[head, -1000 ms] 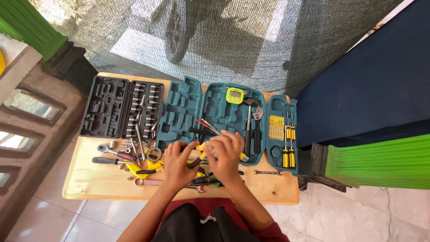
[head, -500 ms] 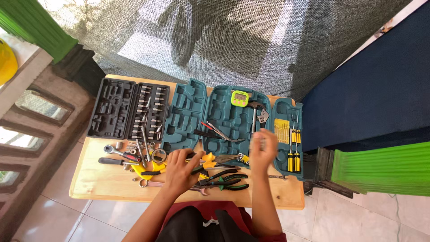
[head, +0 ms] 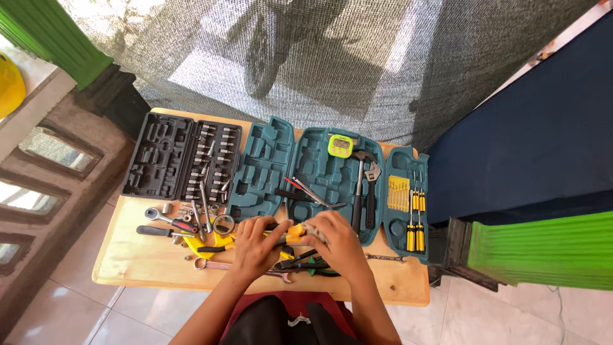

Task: The person picks up and places various tools, including screwdrivers, pliers, and wrenches, into different sections of a tool kit case on a wooden table.

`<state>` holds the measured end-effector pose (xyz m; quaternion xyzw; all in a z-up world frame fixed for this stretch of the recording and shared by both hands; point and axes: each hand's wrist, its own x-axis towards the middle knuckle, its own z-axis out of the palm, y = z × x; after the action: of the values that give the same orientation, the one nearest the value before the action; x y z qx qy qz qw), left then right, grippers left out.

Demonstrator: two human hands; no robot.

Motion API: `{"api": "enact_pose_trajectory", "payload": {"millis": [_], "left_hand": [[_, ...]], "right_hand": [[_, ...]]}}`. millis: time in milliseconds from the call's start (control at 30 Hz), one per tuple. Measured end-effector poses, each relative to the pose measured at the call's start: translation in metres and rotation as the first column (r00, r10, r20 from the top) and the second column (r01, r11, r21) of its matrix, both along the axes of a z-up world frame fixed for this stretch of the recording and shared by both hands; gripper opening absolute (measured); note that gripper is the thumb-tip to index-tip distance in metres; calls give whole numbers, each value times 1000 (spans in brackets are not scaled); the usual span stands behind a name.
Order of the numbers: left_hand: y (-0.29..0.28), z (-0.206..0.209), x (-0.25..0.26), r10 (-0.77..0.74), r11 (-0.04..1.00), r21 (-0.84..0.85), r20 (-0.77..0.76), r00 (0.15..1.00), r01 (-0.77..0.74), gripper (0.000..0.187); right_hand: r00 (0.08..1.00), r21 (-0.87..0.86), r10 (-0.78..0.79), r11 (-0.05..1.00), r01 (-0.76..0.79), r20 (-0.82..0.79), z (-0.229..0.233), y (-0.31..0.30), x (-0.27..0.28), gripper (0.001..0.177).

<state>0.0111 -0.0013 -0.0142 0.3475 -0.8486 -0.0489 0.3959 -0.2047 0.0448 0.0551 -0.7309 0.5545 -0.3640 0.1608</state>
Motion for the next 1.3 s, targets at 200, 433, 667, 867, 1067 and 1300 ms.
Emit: {"api": "enact_pose_trajectory", "payload": {"millis": [200, 433, 667, 867, 1067, 1300], "left_hand": [[0, 7, 4, 47, 989, 144, -73, 996, -36, 68], [-5, 28, 0, -37, 937, 336, -176, 984, 96, 66], [-10, 24, 3, -240, 599, 626, -455, 858, 499, 52], [-1, 24, -9, -230, 351, 798, -433, 871, 490, 43], [0, 38, -13, -252, 222, 814, -484, 838, 537, 44], [-3, 35, -4, -339, 411, 776, -357, 870, 479, 40]], "right_hand": [[964, 196, -173, 971, 134, 200, -20, 13, -23, 24], [908, 110, -184, 982, 154, 377, -53, 23, -42, 21], [609, -83, -94, 963, 257, 787, -65, 18, -40, 28], [906, -572, -66, 756, 319, 418, -42, 7, -10, 26], [967, -539, -239, 828, 155, -89, -32, -5, 10, 16], [950, -419, -214, 859, 294, 227, -49, -15, -19, 12]]}}
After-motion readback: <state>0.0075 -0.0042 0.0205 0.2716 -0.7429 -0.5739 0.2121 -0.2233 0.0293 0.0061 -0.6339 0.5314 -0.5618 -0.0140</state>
